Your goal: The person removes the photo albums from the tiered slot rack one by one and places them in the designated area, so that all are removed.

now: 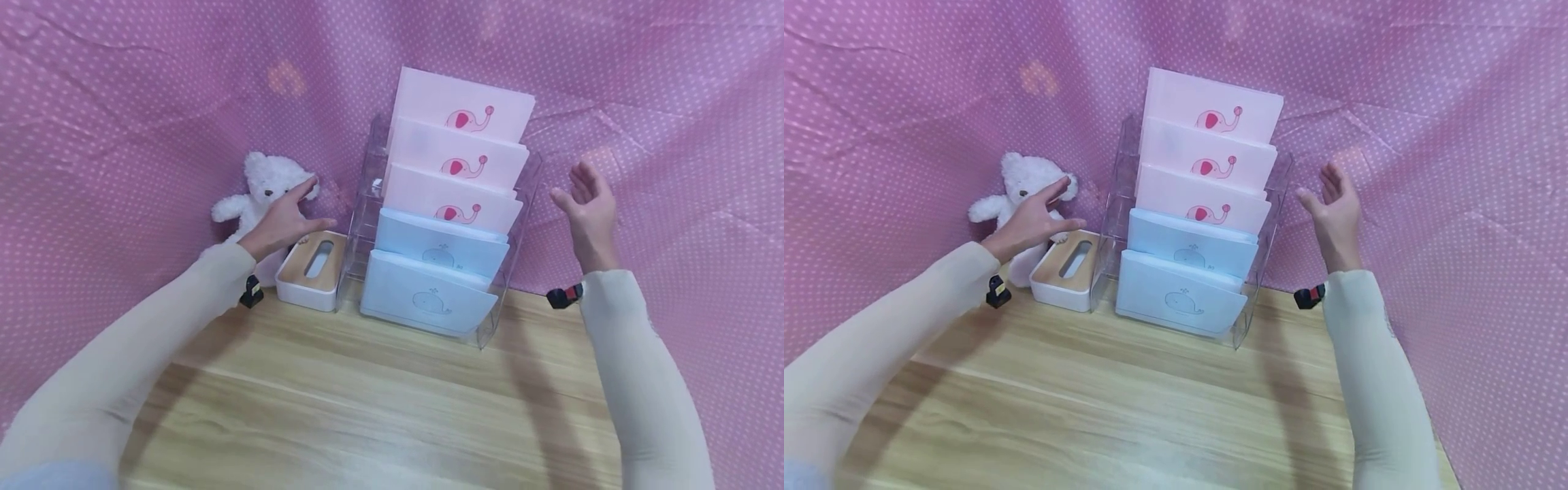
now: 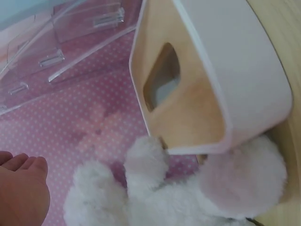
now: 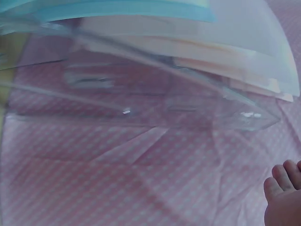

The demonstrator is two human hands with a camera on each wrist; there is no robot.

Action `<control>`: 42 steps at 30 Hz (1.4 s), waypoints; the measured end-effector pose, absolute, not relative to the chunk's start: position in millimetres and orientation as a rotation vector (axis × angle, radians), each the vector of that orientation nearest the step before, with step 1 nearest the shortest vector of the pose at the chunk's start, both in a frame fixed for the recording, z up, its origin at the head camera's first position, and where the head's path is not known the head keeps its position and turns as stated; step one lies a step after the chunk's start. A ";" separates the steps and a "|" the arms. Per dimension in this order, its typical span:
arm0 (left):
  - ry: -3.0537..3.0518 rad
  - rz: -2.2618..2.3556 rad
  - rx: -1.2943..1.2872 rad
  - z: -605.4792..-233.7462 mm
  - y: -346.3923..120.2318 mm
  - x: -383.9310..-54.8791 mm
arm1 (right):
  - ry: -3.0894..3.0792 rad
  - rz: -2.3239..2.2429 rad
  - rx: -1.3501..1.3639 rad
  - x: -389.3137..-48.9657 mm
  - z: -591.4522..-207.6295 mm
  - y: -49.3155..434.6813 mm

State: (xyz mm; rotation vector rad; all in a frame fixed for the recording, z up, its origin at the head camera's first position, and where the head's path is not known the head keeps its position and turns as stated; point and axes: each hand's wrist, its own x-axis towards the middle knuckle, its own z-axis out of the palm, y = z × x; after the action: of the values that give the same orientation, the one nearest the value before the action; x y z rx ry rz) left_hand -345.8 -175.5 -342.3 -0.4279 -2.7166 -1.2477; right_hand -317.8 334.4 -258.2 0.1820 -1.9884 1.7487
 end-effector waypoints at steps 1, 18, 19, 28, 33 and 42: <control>-2.719 -1.251 -0.418 -340.6 -173.5 -346.4 | -1.983 1.756 0.186 -321.6 -252.5 330.8; -2.721 -1.281 -0.422 -331.1 -150.4 -351.0 | -2.114 1.665 -0.038 -369.8 -194.3 280.5; -2.725 -1.278 -0.428 -329.9 -149.5 -351.4 | -2.111 1.692 -0.048 -371.8 -191.0 279.6; -2.744 -1.340 -0.416 -332.7 -140.4 -358.3 | -2.340 1.608 -0.083 -384.9 -174.2 271.5; -2.686 -1.478 -0.422 -333.6 -133.7 -356.4 | -2.448 1.498 -0.112 -389.2 -167.3 267.2; -2.573 -1.594 -0.422 -340.1 -119.8 -361.4 | -2.510 1.547 -0.166 -391.9 -159.4 268.9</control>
State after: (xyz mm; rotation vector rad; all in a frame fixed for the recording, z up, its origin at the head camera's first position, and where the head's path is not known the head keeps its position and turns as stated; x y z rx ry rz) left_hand -361.4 -119.8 -340.1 -0.4220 -2.5729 -1.5936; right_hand -391.9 268.9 -159.4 -0.1663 -2.5099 1.5471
